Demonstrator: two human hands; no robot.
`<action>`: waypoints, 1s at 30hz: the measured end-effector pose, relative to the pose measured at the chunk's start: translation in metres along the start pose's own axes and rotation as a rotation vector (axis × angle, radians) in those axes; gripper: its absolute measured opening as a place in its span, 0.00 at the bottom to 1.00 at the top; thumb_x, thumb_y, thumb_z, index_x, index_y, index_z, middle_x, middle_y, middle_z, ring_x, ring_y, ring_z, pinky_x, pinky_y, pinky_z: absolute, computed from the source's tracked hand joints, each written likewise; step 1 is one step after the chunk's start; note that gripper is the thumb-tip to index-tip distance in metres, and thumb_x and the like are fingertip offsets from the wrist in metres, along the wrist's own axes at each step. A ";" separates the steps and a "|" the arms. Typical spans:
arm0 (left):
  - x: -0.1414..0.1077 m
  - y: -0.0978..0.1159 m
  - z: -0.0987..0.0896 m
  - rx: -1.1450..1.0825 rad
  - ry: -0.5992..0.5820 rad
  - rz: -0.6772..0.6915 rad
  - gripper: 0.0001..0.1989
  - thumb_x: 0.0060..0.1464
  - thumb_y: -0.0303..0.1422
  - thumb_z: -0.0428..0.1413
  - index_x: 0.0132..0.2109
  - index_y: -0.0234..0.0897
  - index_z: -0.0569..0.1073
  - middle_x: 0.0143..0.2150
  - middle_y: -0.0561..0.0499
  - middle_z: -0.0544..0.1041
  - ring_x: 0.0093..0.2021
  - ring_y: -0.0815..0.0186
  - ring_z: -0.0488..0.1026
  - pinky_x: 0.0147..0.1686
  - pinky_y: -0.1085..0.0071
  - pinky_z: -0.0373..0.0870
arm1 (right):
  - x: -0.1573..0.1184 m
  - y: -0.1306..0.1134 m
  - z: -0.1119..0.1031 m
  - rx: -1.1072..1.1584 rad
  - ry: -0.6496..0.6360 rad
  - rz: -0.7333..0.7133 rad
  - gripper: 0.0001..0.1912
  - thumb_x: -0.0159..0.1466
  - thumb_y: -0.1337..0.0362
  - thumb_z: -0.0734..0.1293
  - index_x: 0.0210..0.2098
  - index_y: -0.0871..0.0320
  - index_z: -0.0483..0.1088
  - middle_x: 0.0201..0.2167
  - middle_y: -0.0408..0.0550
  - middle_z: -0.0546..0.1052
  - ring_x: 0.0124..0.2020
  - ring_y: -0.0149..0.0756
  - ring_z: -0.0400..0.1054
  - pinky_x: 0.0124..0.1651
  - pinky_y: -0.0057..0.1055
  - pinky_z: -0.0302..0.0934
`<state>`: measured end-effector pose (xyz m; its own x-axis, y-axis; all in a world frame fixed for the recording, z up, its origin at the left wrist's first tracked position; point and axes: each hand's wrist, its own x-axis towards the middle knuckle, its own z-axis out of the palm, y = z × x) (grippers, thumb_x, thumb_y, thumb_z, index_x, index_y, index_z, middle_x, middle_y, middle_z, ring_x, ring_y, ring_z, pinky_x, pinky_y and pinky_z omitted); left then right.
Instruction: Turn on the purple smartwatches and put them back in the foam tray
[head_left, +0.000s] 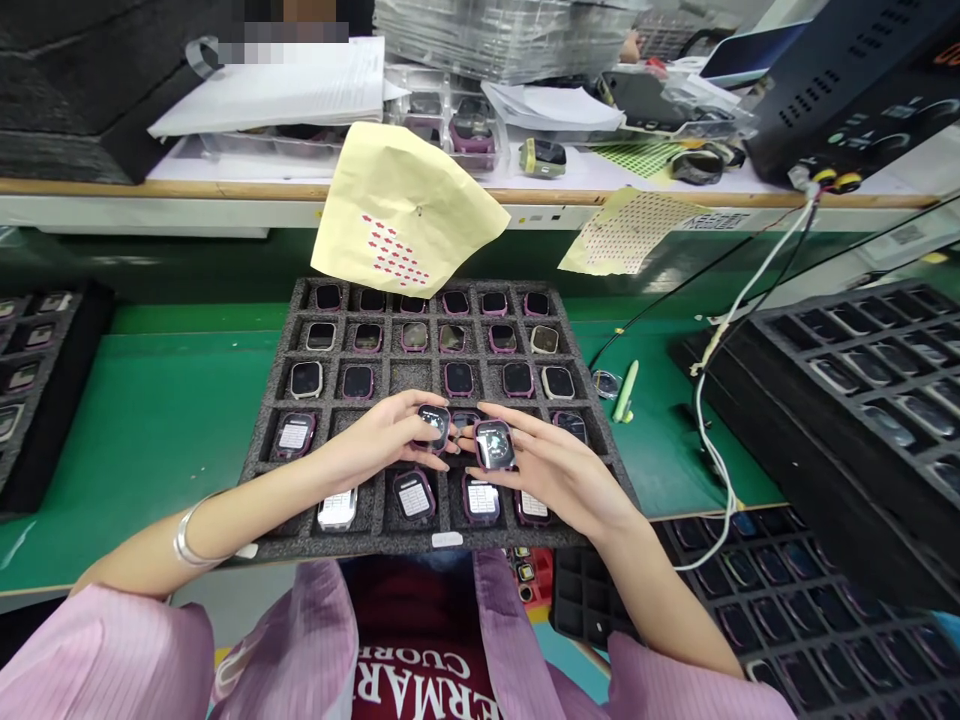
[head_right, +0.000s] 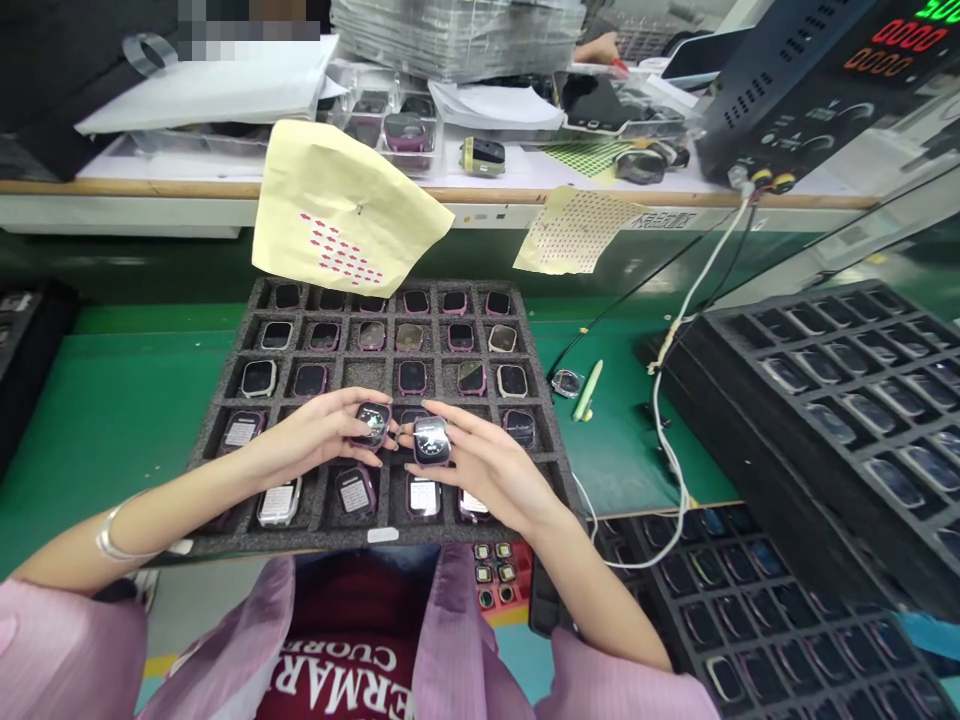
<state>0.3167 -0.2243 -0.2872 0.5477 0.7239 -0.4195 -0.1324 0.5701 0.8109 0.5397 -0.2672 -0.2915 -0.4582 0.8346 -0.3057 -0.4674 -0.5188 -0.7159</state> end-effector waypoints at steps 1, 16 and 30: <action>0.000 -0.001 0.000 -0.008 -0.005 0.010 0.19 0.49 0.24 0.54 0.50 0.31 0.65 0.42 0.45 0.74 0.42 0.62 0.75 0.41 0.62 0.76 | 0.000 -0.001 -0.001 0.001 -0.001 -0.002 0.18 0.66 0.69 0.63 0.56 0.58 0.66 0.52 0.55 0.74 0.57 0.49 0.65 0.57 0.55 0.60; 0.001 -0.009 0.002 0.128 -0.094 0.142 0.19 0.47 0.22 0.53 0.47 0.36 0.64 0.42 0.50 0.71 0.44 0.64 0.70 0.40 0.64 0.78 | 0.000 0.011 -0.004 -0.165 0.131 -0.198 0.20 0.62 0.68 0.67 0.53 0.51 0.69 0.51 0.50 0.75 0.49 0.47 0.72 0.50 0.52 0.69; 0.001 -0.010 0.002 0.168 -0.118 0.182 0.16 0.53 0.25 0.55 0.49 0.36 0.65 0.42 0.49 0.71 0.43 0.64 0.72 0.38 0.64 0.78 | -0.004 0.012 -0.003 -0.337 0.112 -0.218 0.19 0.66 0.61 0.66 0.56 0.48 0.66 0.55 0.51 0.72 0.51 0.48 0.71 0.44 0.45 0.74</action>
<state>0.3199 -0.2298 -0.2952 0.6213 0.7527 -0.2178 -0.1042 0.3548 0.9291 0.5385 -0.2767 -0.3012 -0.2824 0.9429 -0.1769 -0.2622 -0.2532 -0.9312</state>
